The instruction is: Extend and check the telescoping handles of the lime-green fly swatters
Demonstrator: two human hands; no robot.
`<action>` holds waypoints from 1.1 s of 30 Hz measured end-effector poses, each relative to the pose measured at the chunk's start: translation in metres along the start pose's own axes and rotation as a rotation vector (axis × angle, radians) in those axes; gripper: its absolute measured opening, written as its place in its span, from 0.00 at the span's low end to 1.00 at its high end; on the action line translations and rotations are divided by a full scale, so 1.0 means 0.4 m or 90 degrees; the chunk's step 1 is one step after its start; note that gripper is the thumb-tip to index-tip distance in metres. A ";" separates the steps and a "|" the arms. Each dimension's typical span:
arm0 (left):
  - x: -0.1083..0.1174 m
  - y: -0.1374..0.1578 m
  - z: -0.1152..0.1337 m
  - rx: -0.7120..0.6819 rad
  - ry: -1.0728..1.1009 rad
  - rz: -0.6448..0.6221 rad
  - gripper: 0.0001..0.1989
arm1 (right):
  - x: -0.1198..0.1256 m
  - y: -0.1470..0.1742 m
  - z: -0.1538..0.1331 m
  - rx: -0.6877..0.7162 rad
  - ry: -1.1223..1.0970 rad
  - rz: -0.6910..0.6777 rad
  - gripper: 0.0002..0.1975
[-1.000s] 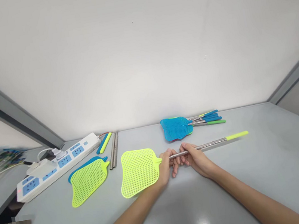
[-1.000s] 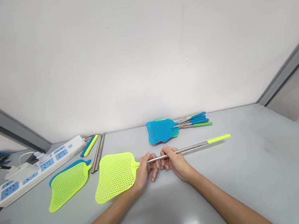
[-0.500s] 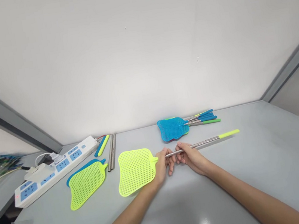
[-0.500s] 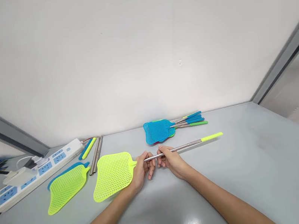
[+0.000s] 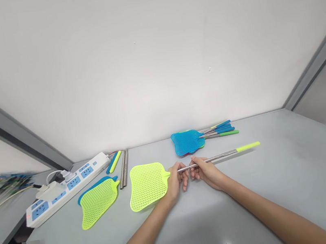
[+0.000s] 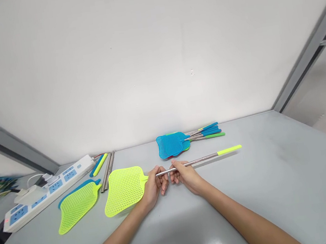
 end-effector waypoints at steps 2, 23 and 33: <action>-0.001 0.001 0.002 0.000 -0.002 0.002 0.21 | 0.001 0.000 0.000 -0.002 0.000 -0.002 0.18; -0.001 0.000 -0.002 0.007 -0.024 0.009 0.22 | 0.004 -0.001 0.002 0.003 -0.017 -0.015 0.16; -0.006 -0.001 0.003 0.003 -0.017 0.009 0.21 | 0.012 0.002 0.002 -0.027 -0.006 -0.014 0.14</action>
Point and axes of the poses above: each hand's wrist, its own y-axis away from the middle knuckle, its own x-axis out of the back of the hand, z = x × y, the point moved 5 cm from there along -y, towards the middle knuckle, and after that the axes turned 6 degrees about -x, right-handed, at the moved point
